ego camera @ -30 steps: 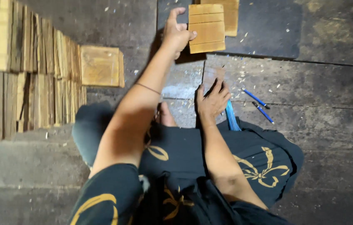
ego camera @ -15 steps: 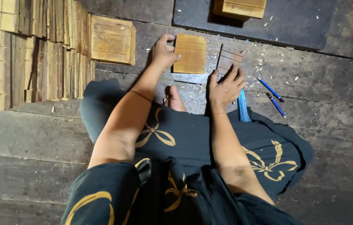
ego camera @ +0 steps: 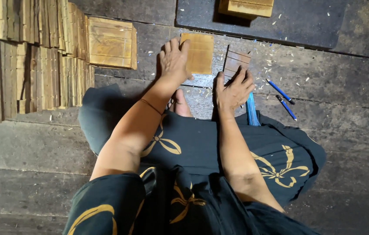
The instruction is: Marking lines on small wooden blocks using a pencil and a guide for future processing.
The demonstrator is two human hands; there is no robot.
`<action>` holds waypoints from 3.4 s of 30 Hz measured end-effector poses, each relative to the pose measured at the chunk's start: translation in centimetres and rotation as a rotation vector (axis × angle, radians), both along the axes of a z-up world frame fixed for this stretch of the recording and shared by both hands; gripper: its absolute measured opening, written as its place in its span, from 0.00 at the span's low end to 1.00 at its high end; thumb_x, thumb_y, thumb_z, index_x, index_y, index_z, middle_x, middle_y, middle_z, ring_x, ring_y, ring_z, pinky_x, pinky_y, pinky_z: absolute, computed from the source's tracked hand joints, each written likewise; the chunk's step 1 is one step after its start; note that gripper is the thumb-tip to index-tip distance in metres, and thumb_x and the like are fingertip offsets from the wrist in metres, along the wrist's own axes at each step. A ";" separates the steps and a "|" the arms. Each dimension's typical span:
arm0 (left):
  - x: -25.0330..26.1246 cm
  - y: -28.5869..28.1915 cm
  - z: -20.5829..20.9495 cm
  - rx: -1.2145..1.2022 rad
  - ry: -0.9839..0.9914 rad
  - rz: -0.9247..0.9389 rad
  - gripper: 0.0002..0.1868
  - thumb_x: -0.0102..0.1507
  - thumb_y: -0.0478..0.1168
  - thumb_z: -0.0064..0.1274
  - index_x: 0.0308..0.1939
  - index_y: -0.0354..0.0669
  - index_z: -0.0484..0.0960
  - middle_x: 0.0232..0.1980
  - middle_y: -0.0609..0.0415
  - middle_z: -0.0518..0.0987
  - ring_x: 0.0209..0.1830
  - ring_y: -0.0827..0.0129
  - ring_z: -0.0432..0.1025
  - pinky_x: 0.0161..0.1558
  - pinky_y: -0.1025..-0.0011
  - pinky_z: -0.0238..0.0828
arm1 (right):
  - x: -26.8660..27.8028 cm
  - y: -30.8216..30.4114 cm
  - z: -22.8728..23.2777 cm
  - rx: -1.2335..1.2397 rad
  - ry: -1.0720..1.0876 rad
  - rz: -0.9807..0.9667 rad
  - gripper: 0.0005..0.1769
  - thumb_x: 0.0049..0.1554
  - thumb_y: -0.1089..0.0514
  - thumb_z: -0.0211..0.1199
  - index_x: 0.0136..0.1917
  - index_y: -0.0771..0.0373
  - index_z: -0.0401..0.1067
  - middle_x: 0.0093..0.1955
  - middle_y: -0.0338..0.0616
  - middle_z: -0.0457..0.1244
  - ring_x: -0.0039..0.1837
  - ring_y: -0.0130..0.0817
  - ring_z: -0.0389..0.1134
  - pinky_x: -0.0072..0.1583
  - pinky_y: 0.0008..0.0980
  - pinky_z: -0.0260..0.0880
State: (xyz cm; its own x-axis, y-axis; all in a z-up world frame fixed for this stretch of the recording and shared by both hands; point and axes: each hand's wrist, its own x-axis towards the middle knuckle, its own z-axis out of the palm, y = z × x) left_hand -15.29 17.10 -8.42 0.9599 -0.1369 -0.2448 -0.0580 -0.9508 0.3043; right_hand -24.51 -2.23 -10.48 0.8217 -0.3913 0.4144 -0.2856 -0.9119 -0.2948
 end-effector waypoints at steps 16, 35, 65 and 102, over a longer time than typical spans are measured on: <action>-2.5 2.0 9.3 -0.185 0.120 -0.079 0.46 0.58 0.54 0.69 0.74 0.55 0.60 0.66 0.49 0.68 0.66 0.50 0.64 0.62 0.44 0.58 | 0.5 -1.0 -1.8 0.051 -0.099 -0.002 0.40 0.48 0.34 0.73 0.68 0.51 0.67 0.60 0.44 0.60 0.56 0.47 0.63 0.52 0.47 0.72; -1.6 1.8 6.1 -0.271 0.199 0.089 0.32 0.62 0.39 0.62 0.69 0.43 0.72 0.65 0.45 0.69 0.68 0.46 0.62 0.65 0.45 0.61 | 1.1 8.1 2.2 0.288 0.039 0.166 0.34 0.52 0.38 0.74 0.65 0.52 0.67 0.63 0.46 0.58 0.61 0.53 0.64 0.57 0.51 0.72; -0.8 0.7 2.6 -0.204 0.011 -0.015 0.40 0.56 0.41 0.69 0.71 0.44 0.70 0.72 0.55 0.64 0.71 0.57 0.56 0.64 0.52 0.52 | 2.0 6.1 0.0 0.317 0.066 0.135 0.18 0.57 0.46 0.72 0.59 0.48 0.75 0.59 0.41 0.60 0.60 0.49 0.65 0.61 0.46 0.68; -0.6 -0.4 3.6 -0.074 -0.149 -0.105 0.30 0.58 0.51 0.66 0.64 0.61 0.79 0.66 0.62 0.71 0.71 0.57 0.54 0.68 0.35 0.32 | 10.4 3.1 0.1 1.238 -0.376 0.220 0.09 0.56 0.67 0.69 0.52 0.69 0.80 0.40 0.48 0.70 0.40 0.27 0.68 0.43 0.29 0.77</action>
